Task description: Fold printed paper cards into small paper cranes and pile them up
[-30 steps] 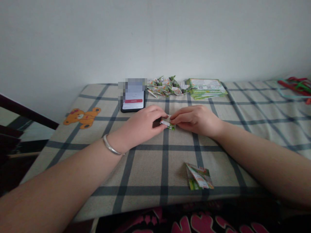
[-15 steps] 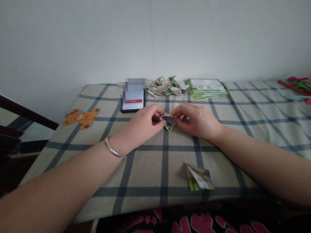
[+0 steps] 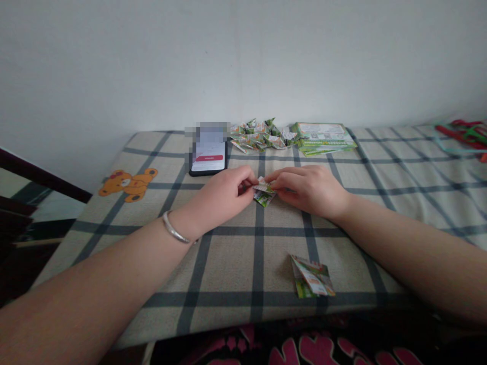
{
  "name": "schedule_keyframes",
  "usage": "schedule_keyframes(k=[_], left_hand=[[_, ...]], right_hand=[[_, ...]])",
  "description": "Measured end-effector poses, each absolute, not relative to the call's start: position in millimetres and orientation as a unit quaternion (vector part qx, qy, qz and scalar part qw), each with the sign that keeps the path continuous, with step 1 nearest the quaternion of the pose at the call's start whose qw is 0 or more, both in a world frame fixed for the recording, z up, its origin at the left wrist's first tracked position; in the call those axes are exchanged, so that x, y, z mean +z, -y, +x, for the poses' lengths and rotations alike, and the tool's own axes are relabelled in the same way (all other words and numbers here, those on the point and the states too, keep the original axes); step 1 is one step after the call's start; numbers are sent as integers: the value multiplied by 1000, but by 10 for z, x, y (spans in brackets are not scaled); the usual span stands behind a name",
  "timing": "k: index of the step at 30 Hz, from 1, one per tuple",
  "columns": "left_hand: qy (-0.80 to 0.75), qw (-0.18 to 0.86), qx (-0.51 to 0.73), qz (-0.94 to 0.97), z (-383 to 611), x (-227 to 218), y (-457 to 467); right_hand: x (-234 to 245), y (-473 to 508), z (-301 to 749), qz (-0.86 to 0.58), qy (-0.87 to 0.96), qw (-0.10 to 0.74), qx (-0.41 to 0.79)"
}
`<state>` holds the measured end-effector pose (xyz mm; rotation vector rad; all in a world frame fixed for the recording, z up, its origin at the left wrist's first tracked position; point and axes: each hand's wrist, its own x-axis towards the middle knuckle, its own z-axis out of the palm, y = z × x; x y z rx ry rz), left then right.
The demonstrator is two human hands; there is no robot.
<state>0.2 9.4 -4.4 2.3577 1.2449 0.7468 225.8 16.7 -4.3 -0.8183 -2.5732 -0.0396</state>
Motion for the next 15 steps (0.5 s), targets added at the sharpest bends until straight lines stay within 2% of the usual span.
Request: schedule_keyframes(k=[8,15], left_hand=[[-410,93,232,877,-44,-7,-112],[-411,60,200,887,-92,24,-117]], right_hand=[[-7,-173,2283,-236,948,212,-36],[12,-162,2277,-204,960,181,-68]])
